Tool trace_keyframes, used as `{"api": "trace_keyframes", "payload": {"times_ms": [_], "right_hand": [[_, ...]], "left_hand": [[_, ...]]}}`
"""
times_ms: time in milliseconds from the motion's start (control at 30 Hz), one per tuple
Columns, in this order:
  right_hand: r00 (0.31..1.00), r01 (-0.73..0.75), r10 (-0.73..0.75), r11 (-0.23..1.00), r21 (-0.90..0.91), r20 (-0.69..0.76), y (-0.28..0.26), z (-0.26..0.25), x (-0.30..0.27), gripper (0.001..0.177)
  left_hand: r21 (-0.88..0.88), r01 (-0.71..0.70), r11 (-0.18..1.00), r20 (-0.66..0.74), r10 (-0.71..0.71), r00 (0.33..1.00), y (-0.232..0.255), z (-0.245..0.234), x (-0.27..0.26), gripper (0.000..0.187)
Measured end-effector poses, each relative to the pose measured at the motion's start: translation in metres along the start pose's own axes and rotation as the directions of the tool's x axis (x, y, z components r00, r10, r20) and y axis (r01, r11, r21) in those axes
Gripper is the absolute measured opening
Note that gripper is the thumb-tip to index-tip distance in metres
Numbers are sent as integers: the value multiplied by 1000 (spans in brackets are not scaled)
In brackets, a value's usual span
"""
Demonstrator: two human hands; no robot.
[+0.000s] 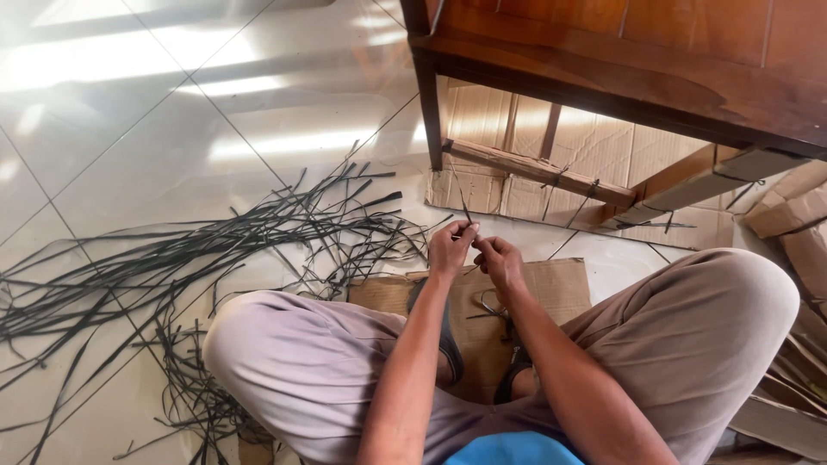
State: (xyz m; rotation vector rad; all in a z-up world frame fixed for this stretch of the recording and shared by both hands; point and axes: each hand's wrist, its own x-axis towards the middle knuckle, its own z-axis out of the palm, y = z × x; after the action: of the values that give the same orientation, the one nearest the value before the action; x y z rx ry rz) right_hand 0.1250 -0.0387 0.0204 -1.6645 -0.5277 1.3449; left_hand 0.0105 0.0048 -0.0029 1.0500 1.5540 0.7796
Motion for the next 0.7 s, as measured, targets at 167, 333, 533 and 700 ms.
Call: {"api": "trace_keyframes", "payload": {"times_ms": [167, 333, 533, 700], "right_hand": [[999, 49, -48, 993, -105, 11, 1, -18, 4, 27], [998, 54, -32, 905, -422, 61, -10, -43, -2, 30], [995, 95, -41, 664, -742, 90, -4, -74, 14, 39], [993, 79, -71, 993, 86, -90, -55, -73, -9, 46]], "left_hand": [[1, 37, 999, -42, -37, 998, 14, 11, 2, 21], [6, 44, 999, -171, -42, 984, 35, 24, 2, 25], [16, 20, 1000, -126, -18, 992, 59, 56, -10, 24], [46, -9, 999, 55, 6, 998, 80, 80, -21, 17]]}}
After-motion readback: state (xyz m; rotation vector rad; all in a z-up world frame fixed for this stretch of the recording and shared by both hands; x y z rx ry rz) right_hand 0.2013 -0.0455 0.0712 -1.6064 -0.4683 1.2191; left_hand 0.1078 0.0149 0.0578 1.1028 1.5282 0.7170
